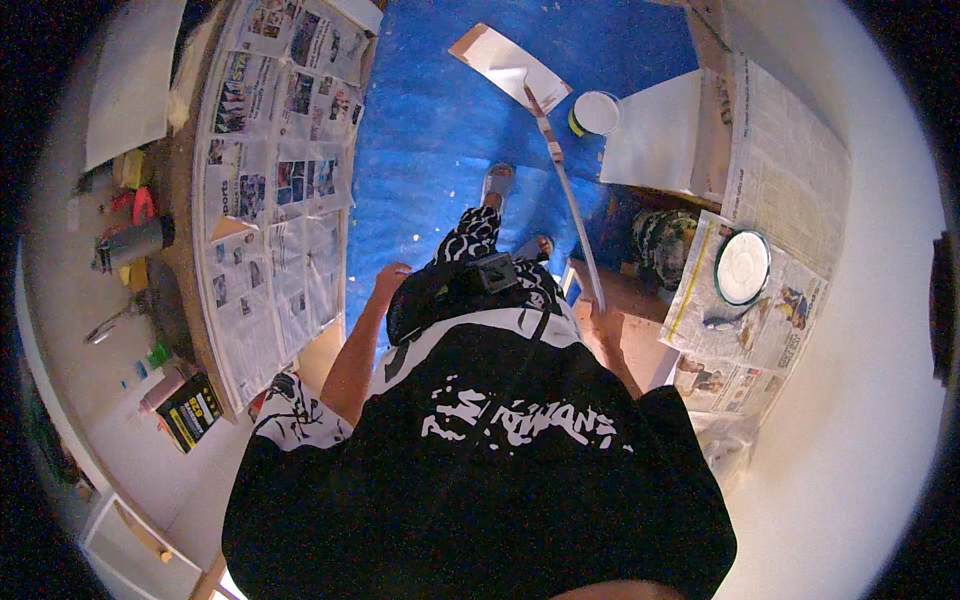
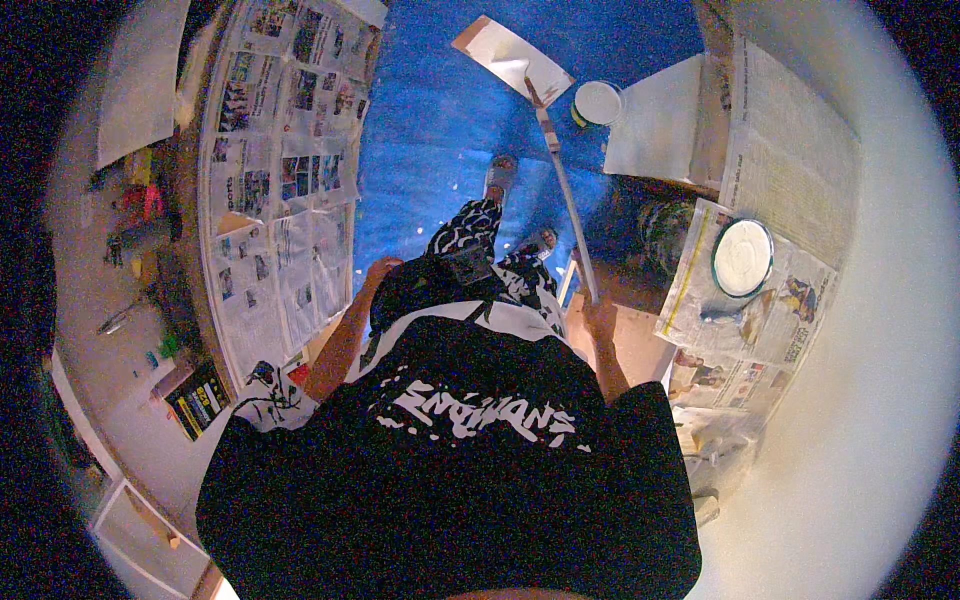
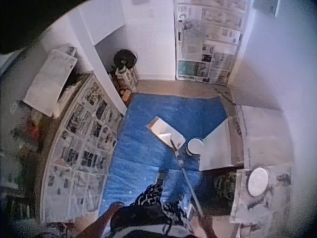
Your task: The person paints a ceiling using a paint roller attached to a long extension pole, moving the roller back and forth across the white surface.
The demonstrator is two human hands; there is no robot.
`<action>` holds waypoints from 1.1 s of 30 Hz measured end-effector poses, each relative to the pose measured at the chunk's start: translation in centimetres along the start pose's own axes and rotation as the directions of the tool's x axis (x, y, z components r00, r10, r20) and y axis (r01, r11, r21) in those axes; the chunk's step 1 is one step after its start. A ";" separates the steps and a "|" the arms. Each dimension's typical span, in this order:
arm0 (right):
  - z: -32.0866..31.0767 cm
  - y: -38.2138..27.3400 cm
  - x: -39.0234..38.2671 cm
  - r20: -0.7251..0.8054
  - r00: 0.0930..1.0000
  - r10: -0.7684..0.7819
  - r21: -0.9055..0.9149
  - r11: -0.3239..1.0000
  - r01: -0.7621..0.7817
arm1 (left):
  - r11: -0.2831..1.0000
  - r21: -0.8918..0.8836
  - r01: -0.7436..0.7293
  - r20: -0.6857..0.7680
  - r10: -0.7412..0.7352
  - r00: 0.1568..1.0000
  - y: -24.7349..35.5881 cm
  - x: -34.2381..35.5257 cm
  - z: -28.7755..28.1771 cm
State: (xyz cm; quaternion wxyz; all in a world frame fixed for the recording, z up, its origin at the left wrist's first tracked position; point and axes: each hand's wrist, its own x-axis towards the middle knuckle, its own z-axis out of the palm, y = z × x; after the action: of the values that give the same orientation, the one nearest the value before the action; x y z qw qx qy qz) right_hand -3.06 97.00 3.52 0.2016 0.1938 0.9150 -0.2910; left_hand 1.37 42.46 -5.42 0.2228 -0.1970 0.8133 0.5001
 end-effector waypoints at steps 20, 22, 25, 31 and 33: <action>-0.7 1.1 6.3 -0.004 0.996 -0.089 -0.132 0.987 0.087 | 0.980 0.153 0.126 -0.153 -0.103 0.983 -1.2 -2.1 -0.1; 0.2 -0.2 9.7 -0.045 0.976 -0.213 -0.214 0.956 0.198 | 0.953 0.127 0.275 -0.181 -0.250 0.951 3.2 -3.1 1.0; 0.0 -4.7 11.9 -0.047 0.977 -0.206 -0.188 0.963 0.194 | 0.976 -0.041 0.212 -0.131 -0.216 0.968 4.2 -3.8 -0.1; -0.6 -3.0 10.9 0.027 0.994 -0.107 -0.171 0.979 0.110 | 0.951 0.267 0.156 -0.131 -0.125 0.983 3.6 -3.4 -0.4; -1.4 -2.1 8.7 0.048 0.996 -0.069 -0.223 0.972 0.078 | 0.960 0.149 0.239 -0.105 -0.225 0.969 4.9 -3.2 0.4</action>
State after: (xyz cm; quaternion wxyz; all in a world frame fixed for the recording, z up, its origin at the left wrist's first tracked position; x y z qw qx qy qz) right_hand -11.71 98.34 1.35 0.2296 0.1300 0.9443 -0.1968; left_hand 1.43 45.17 -0.27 0.2592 -0.2939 0.8313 0.3941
